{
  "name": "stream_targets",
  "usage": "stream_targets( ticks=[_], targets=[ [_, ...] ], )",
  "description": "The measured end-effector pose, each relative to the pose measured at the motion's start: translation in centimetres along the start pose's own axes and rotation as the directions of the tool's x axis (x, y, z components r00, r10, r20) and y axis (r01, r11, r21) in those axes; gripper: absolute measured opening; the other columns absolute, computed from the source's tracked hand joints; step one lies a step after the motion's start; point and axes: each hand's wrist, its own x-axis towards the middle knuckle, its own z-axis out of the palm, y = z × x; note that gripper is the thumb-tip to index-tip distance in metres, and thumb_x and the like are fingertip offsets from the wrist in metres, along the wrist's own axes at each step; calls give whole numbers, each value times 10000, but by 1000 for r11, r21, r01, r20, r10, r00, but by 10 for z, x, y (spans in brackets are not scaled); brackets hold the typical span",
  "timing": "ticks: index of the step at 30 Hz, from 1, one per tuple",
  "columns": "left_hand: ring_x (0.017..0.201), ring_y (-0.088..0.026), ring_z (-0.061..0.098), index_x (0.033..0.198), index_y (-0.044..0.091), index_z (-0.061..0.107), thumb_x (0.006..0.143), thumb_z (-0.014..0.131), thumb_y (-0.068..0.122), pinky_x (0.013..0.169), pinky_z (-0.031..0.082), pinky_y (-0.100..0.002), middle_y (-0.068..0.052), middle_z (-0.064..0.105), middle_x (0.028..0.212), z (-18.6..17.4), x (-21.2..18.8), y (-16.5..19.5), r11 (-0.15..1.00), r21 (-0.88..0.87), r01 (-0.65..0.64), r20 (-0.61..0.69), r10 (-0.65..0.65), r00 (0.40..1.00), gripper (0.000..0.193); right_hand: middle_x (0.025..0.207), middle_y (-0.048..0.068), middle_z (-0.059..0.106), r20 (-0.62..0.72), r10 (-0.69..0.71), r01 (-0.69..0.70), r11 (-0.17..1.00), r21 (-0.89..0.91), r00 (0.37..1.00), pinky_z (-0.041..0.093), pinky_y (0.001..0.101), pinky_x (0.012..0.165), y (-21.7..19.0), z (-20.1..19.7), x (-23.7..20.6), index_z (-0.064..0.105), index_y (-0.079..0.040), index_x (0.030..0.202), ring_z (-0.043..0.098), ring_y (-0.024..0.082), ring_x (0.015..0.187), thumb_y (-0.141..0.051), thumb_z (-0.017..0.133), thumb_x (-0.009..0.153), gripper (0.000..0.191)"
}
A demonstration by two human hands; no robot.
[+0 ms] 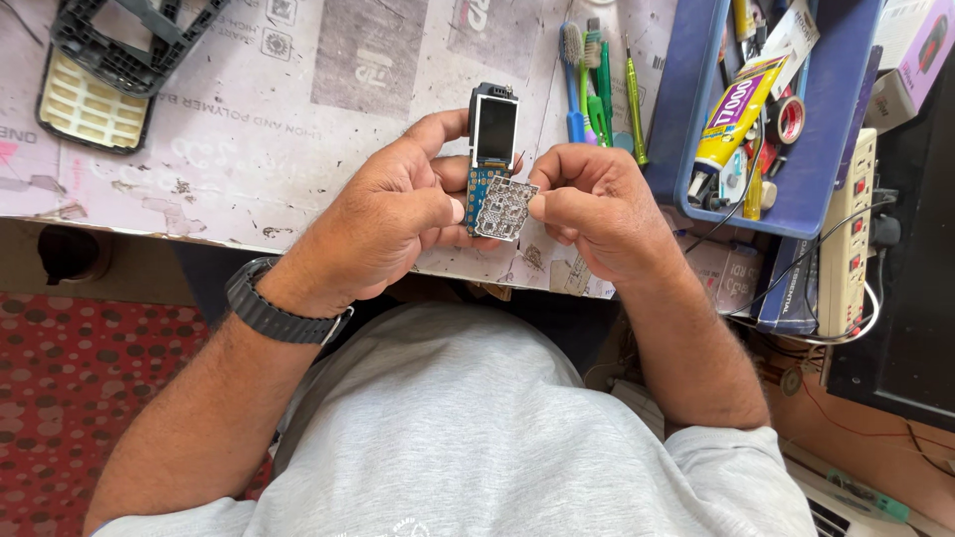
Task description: The person applies adhesive from a yellow tube onto a small keypad component, then presses it onto the circuit board of a disassembled mobile phone. The person holds and aligns the keypad to the phone body, ensuring it adheres.
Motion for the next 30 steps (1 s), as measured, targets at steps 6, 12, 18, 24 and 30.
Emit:
stream_targets(
  ticks=[6, 12, 18, 24, 30],
  targets=[
    [1110, -237, 690, 1589, -62, 172, 847, 418, -114, 979, 631, -408, -262, 616, 1302, 2, 0, 1, 1000, 17, 5, 13, -5, 1000, 784, 737, 8, 607, 5, -31, 31, 997, -72, 1000, 384, 190, 513, -2, 3, 2, 677, 30, 898, 502, 37, 587, -46, 716, 841, 103],
    [1117, -238, 713, 1580, -55, 182, 850, 423, -116, 934, 608, -386, -241, 644, 1278, 3, 0, 1, 997, 75, -5, 9, 4, 1000, 771, 721, 11, 610, 14, -43, 44, 993, -111, 999, 387, 191, 507, -1, 4, 4, 682, 22, 894, 504, 38, 581, -55, 726, 842, 103],
    [1121, -216, 708, 1596, -44, 200, 875, 471, -122, 992, 631, -370, -217, 660, 1260, 3, 0, 1, 996, 90, -11, 31, 8, 1000, 775, 739, 4, 611, -8, -36, 34, 991, -130, 999, 385, 189, 512, -1, 5, 3, 677, 15, 896, 507, 34, 590, -59, 720, 841, 101],
    [1113, -203, 701, 1599, -22, 211, 875, 529, -135, 977, 631, -367, -201, 660, 1253, 5, -1, 2, 995, 97, 6, 24, -8, 1000, 799, 729, 9, 612, -10, -42, 40, 990, -136, 999, 379, 186, 496, -3, 7, 5, 680, 17, 897, 502, 33, 576, -59, 718, 833, 106],
    [1115, -188, 712, 1595, -25, 206, 868, 505, -122, 982, 645, -347, -191, 663, 1263, 5, -3, 3, 989, 147, -8, 19, 5, 1000, 791, 736, 11, 618, -17, -43, 40, 988, -149, 999, 383, 185, 497, -3, 7, 5, 680, 20, 898, 509, 33, 577, -54, 708, 831, 104]
  ],
)
